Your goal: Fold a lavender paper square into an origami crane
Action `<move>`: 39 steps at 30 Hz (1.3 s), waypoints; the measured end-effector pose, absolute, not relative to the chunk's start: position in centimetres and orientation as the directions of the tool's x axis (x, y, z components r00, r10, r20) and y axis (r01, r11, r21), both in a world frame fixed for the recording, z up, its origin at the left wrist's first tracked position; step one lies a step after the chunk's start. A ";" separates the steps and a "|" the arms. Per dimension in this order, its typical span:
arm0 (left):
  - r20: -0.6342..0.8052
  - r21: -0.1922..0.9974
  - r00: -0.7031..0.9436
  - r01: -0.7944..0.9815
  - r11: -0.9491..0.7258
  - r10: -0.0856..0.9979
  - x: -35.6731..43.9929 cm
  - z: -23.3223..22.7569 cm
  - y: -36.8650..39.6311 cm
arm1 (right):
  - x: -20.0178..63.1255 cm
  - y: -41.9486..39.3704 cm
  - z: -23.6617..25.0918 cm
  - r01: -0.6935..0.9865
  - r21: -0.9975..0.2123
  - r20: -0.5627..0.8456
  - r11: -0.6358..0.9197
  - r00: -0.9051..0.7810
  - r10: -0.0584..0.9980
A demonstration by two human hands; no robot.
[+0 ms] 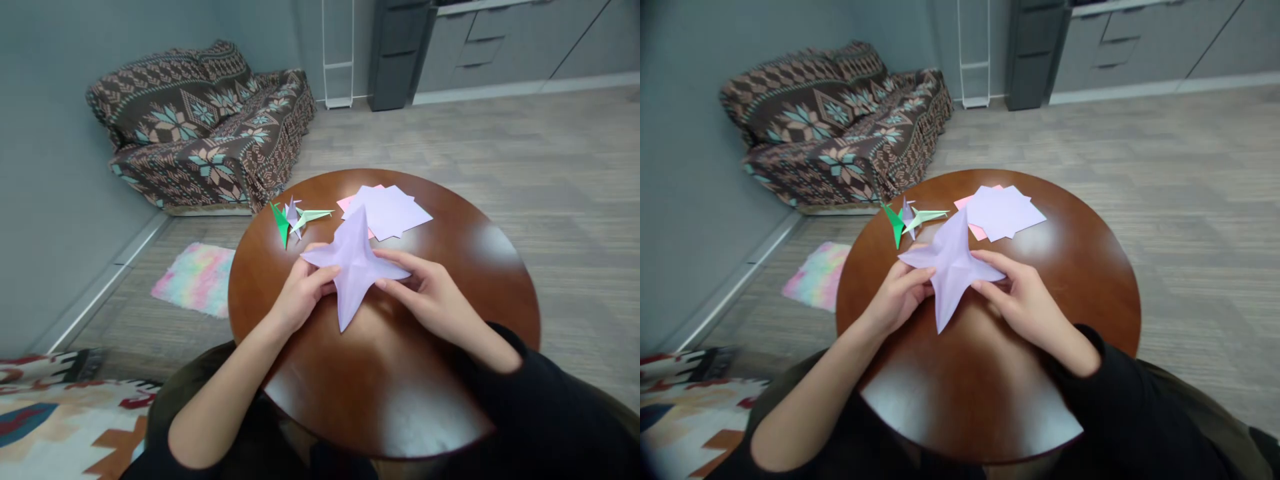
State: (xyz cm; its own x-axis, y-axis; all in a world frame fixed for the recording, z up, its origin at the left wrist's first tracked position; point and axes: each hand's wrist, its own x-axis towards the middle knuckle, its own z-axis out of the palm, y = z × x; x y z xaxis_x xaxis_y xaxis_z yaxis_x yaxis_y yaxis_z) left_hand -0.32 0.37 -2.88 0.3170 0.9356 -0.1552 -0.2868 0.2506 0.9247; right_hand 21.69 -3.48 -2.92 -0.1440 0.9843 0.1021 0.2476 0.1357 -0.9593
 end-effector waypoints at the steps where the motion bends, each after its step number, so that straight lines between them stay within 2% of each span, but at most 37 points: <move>1: -0.164 0.928 0.284 -0.280 0.245 0.945 -0.2 -2.9 0.3 | 21.5 -3.6 -2.9 0.260 -0.954 0.113 0.150 -0.152 0.982; 6: -0.109 0.959 0.190 -0.238 0.154 0.976 0.5 -3.3 0.2 | 21.1 -4.0 -2.5 0.206 -0.961 0.145 0.185 -0.192 0.971; 11: -0.100 0.955 0.107 -0.271 0.125 0.989 0.5 -3.7 0.2 | 20.9 -4.3 -2.0 -0.006 -0.999 0.035 0.034 -0.211 0.977; 13: -0.087 0.960 0.089 -0.260 0.107 0.992 0.5 -3.7 0.2 | 20.7 -4.3 -1.9 -0.040 -0.999 0.000 -0.007 -0.188 0.982; 18: -0.081 0.955 0.100 -0.276 0.106 0.992 0.7 -3.5 0.0 | 20.7 -4.3 -2.3 -0.004 -1.000 -0.003 -0.003 -0.097 0.995; 23: -0.221 0.890 0.179 -0.366 0.273 0.959 0.9 -3.0 -0.1 | 20.8 -4.2 -2.6 -0.006 -1.000 0.009 0.009 -0.090 0.996; 27: -0.313 0.845 0.155 -0.404 0.349 0.937 1.0 -2.7 0.0 | 20.7 -4.3 -2.6 0.042 -0.996 0.078 0.082 -0.083 0.993; 33: -0.320 0.804 0.146 -0.482 0.349 0.936 1.0 -2.7 0.1 | 20.4 -4.5 -2.9 0.154 -0.978 0.131 0.142 -0.080 0.988; 39: -0.323 0.786 0.229 -0.475 0.395 0.918 1.0 -2.5 -0.1 | 20.5 -4.4 -2.9 0.119 -0.979 0.161 0.166 -0.050 0.986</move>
